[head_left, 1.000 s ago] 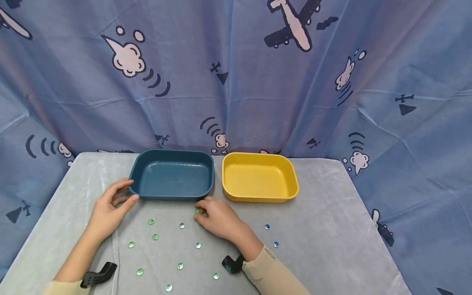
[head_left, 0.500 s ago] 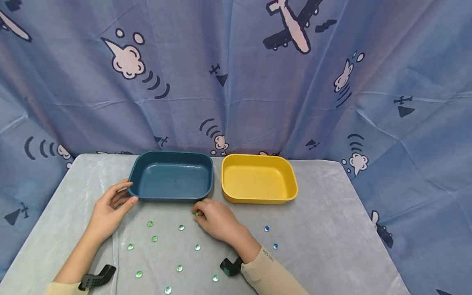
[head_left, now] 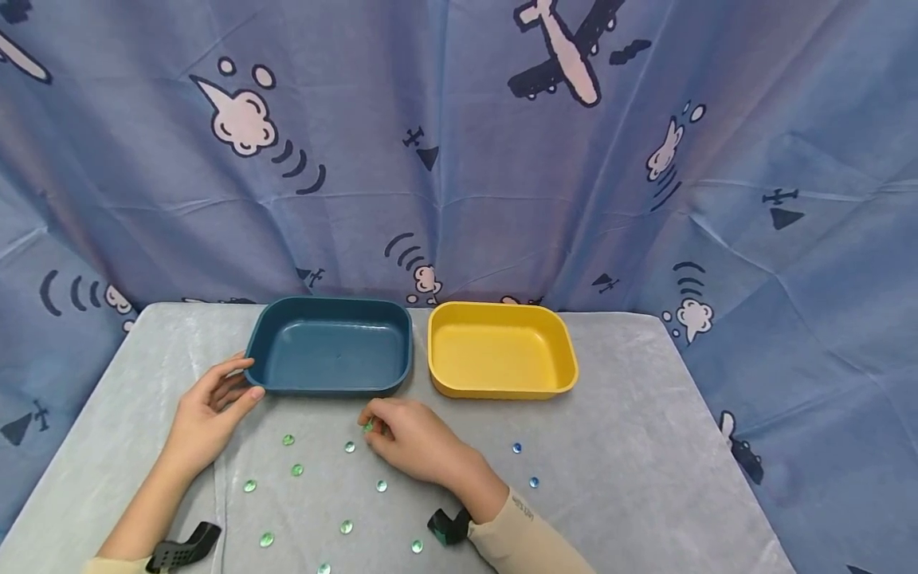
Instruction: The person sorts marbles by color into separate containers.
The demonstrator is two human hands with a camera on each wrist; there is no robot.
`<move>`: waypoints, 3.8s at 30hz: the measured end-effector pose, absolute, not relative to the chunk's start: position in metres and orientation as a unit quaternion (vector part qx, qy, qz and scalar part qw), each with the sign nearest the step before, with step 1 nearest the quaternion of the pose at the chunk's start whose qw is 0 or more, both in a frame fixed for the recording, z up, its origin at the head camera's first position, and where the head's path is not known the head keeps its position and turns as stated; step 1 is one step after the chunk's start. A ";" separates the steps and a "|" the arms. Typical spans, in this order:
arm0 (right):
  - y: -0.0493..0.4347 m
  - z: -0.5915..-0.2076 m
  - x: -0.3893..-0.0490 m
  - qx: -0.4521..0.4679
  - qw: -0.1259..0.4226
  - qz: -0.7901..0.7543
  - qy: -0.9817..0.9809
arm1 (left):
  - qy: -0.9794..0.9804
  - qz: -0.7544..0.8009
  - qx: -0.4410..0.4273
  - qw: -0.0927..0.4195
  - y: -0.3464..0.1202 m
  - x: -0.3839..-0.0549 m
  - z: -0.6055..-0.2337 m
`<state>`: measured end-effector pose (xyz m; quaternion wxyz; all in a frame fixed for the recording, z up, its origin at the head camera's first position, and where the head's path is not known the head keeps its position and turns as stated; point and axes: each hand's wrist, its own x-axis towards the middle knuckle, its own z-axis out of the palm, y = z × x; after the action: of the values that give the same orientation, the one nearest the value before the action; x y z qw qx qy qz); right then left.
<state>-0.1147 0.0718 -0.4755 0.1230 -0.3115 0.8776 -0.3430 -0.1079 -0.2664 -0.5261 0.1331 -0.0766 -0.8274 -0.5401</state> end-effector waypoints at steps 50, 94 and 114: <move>0.071 -0.454 -0.166 -0.205 0.028 -0.522 0.827 | -0.817 -0.559 -0.070 0.126 -0.267 -0.107 -0.524; 0.071 -0.453 -0.151 -0.227 0.012 -0.540 0.811 | -0.818 -0.555 -0.080 0.130 -0.270 -0.109 -0.526; 0.065 -0.457 -0.122 -0.290 0.035 -0.528 0.797 | -0.821 -0.552 -0.079 0.121 -0.270 -0.108 -0.525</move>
<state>-0.1223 0.0654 -0.4569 0.0353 -0.2899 0.7971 -0.5285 -0.1075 -0.2700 -0.5253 0.1213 -0.0793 -0.8210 -0.5522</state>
